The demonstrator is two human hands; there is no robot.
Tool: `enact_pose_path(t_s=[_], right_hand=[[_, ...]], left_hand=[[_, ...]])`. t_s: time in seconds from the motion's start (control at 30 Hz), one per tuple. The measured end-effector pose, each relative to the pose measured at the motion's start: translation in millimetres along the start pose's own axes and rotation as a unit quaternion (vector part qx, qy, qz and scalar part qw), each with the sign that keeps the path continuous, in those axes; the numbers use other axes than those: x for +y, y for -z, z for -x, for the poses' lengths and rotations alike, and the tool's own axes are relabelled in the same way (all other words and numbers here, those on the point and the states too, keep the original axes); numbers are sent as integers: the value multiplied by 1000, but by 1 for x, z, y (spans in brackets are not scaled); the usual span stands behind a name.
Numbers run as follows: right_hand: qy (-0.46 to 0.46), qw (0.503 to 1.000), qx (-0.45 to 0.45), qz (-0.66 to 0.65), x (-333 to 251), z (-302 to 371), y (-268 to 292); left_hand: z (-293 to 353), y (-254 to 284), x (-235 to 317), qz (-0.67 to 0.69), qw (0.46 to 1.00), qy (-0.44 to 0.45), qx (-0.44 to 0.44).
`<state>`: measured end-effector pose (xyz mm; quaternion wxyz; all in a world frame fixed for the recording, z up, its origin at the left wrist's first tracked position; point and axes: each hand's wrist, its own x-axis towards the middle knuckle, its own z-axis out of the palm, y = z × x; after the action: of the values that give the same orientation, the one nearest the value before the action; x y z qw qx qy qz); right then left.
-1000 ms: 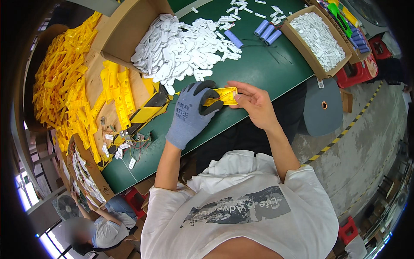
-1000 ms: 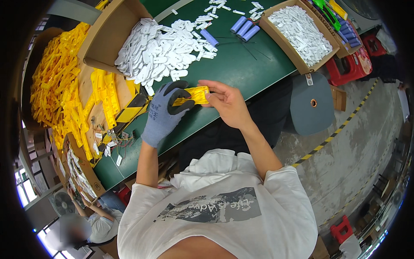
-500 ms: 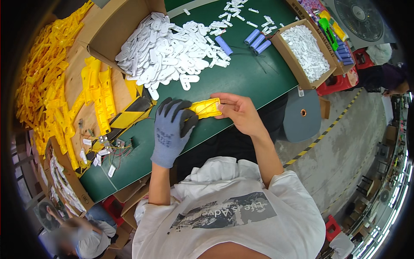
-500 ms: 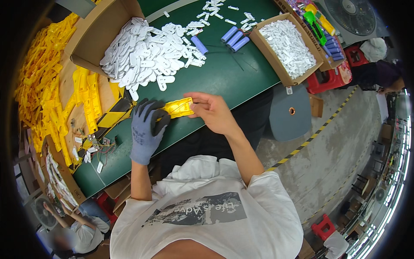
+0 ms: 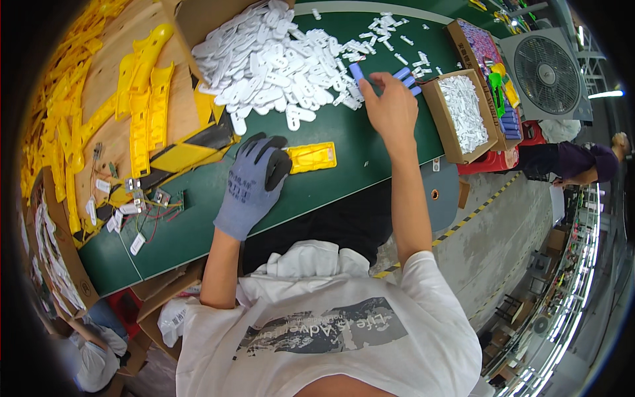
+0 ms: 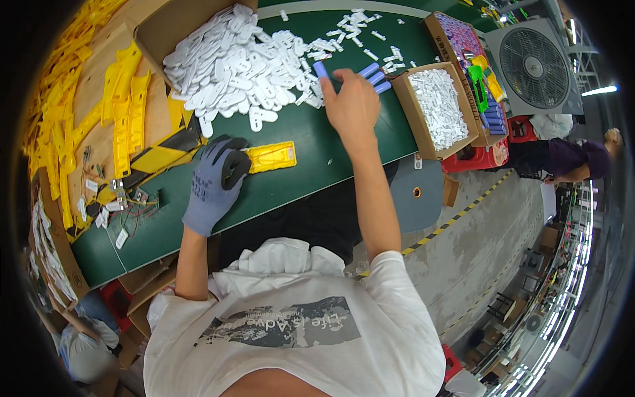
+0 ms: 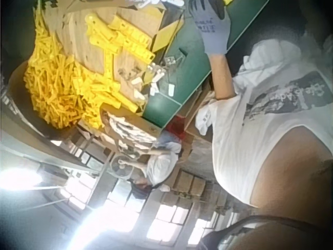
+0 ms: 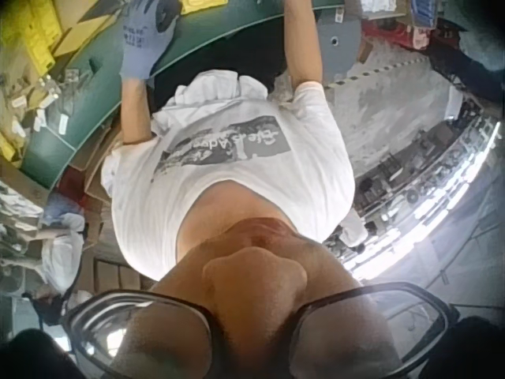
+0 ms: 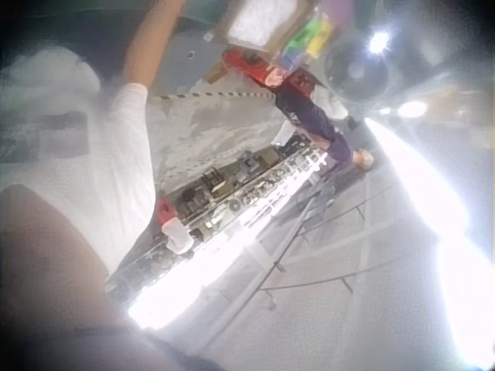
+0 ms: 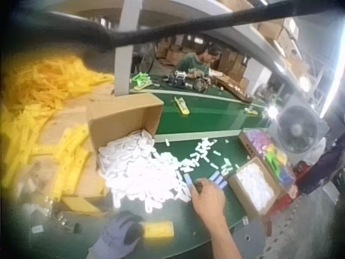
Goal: The person assembles a yellow flashlight by hand, combining a flashlight casing, a circuit board, a battery, wiring, and white components.
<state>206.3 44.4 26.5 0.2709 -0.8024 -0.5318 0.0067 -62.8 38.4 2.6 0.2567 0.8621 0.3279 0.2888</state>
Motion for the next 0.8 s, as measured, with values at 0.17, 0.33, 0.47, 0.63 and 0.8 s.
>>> enact_pose_path(t_s=[0.17, 0.33, 0.47, 0.63, 0.8], right_hand=[[29, 996, -7, 89, 10, -2, -13], [38, 983, -22, -177, -10, 27, -2], [142, 906, -183, -355, -24, 76, 2], [199, 909, -140, -338, -16, 86, -16], [140, 903, -167, -371, -17, 89, -19]], left_hand=[[-4, -3, 1, 10, 1000, 15, 1], [0, -3, -3, 14, 1000, 15, -6], [1, -3, -2, 6, 1000, 24, 4], [-1, -1, 1, -5, 1000, 10, -1], [2, 11, -2, -35, 999, -11, 0]])
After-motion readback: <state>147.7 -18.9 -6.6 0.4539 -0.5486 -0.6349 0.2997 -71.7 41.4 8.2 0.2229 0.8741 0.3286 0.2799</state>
